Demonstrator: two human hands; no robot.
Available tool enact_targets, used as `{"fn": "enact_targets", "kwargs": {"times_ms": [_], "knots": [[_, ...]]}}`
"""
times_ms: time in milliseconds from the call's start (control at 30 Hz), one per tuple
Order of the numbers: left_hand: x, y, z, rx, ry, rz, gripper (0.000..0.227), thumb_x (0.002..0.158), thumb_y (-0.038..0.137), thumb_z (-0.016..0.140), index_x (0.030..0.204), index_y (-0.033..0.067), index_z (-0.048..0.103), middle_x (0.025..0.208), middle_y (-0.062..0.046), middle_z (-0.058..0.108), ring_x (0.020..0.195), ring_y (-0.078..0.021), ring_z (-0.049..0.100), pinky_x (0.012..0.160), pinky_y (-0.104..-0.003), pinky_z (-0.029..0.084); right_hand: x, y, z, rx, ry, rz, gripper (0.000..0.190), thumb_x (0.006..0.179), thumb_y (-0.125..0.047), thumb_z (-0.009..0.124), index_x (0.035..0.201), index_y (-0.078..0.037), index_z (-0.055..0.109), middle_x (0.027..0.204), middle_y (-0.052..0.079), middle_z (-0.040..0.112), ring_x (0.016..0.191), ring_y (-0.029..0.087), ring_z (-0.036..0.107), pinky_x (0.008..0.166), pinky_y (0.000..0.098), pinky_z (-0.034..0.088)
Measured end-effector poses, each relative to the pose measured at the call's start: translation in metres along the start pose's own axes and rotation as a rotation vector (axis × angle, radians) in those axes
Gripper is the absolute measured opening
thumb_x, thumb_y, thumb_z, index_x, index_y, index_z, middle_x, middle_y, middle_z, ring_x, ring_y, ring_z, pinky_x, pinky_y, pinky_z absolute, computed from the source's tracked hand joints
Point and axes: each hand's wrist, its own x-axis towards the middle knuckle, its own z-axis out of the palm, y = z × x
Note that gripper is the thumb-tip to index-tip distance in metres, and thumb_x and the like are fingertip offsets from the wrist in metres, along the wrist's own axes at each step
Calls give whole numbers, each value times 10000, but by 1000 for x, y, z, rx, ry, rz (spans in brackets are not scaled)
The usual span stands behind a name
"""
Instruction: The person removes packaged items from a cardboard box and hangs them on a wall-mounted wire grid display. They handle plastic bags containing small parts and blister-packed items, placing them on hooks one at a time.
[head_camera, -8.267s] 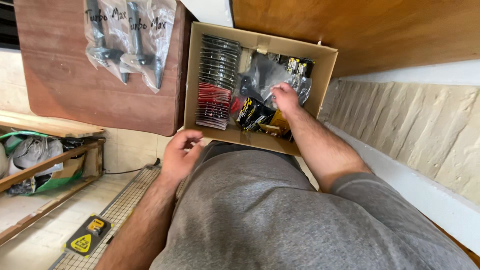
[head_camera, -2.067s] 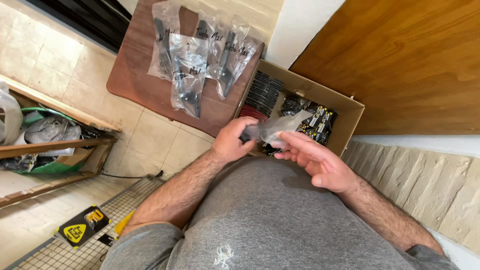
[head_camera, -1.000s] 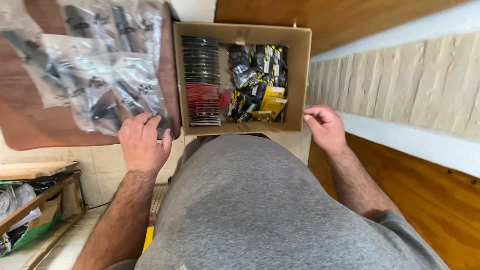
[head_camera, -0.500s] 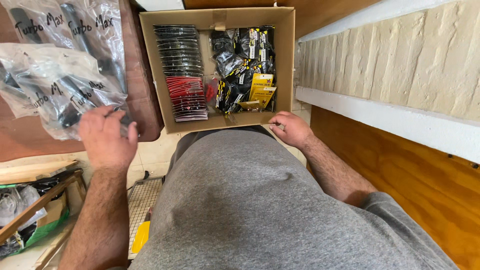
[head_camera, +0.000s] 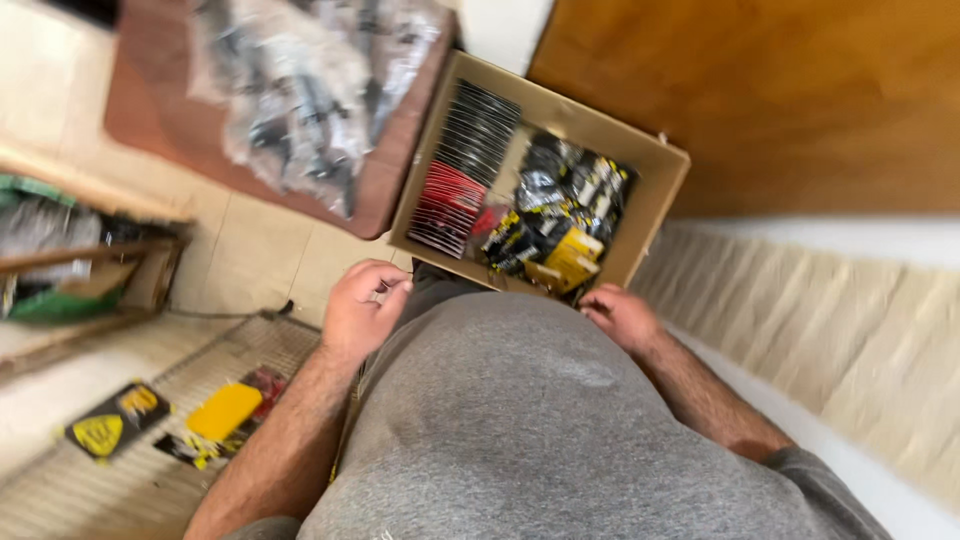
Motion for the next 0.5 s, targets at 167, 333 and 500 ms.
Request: {"fn": "enact_targets", "kwargs": {"times_ms": [167, 333, 500], "knots": [[-56, 38, -3, -117, 215, -174, 89, 838, 89, 804, 908, 141, 787, 764, -45, 714, 675, -192, 672, 690, -336, 568, 47, -42, -11, 202, -81, -66, 193, 903, -237, 763, 1068, -138, 770, 961, 97, 762, 975, 250, 722, 894, 416, 568], [-100, 46, -15, -207, 381, -324, 73, 844, 85, 792, 913, 103, 777, 725, -49, 675, 674, -138, 613, 679, -315, 542, 122, -187, -32, 427, -121, -325, 199, 898, -114, 767, 1088, -67, 731, 900, 96, 700, 900, 207, 659, 858, 382, 542], [-108, 53, -32, -248, 459, -324, 81, 846, 57, 784, 921, 83, 770, 699, -50, 637, 673, -136, 594, 668, -307, 526, 239, -290, -13, 735, 36, -313, 737, 1018, -193, 699, 1582, -34, 252, 1413, 225, 557, 1198, 256, 611, 900, 356, 582]]}}
